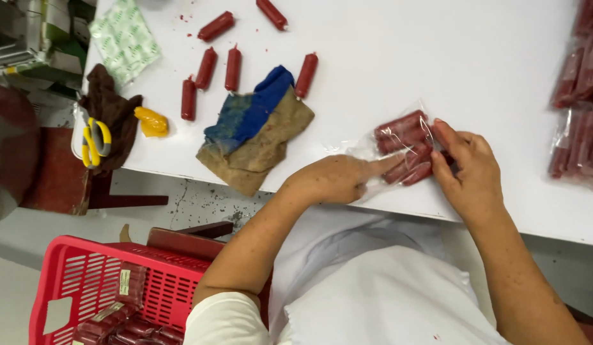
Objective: The person places several small sausages into a clear plastic bag, folds the bag closed, and applies a label to the package. The person repeats this process multiple times, stacking the finished packages on the table.
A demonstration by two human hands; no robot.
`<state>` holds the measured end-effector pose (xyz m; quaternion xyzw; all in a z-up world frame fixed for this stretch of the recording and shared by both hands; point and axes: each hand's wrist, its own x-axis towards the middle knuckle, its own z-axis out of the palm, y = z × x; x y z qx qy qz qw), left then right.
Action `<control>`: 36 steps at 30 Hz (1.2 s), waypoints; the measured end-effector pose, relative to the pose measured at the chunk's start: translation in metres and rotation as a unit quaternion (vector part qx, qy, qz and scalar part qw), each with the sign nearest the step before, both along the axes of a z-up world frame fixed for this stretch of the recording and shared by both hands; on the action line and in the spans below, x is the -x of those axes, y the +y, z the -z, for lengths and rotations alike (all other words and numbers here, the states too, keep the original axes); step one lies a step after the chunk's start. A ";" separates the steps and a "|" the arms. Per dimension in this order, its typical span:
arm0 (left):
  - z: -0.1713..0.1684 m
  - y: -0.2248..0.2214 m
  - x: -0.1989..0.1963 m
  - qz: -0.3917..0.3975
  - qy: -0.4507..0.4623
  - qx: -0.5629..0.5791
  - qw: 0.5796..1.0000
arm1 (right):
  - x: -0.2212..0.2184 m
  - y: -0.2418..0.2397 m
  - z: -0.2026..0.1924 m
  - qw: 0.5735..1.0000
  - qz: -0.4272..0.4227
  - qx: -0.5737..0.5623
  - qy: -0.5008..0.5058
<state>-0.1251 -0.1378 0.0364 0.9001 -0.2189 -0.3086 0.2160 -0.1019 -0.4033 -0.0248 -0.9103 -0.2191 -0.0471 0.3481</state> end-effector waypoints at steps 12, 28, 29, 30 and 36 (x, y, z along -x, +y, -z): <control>0.029 0.239 -0.057 -0.511 -0.404 -0.106 0.751 | 0.003 0.008 -0.014 0.995 0.013 -0.081 0.061; -0.048 0.099 0.054 -0.420 -0.265 0.093 0.863 | -0.003 -0.008 0.010 1.000 -0.005 -0.025 -0.016; -0.069 0.067 0.071 -0.422 -0.207 0.162 0.867 | -0.008 -0.006 0.014 0.997 -0.018 -0.050 -0.056; -0.042 0.065 0.081 -0.414 -0.199 0.166 0.873 | -0.007 -0.007 0.015 0.998 -0.006 -0.045 -0.051; 0.031 0.025 0.089 -0.419 -0.239 0.267 0.834 | -0.006 -0.002 0.012 0.996 -0.013 -0.068 -0.055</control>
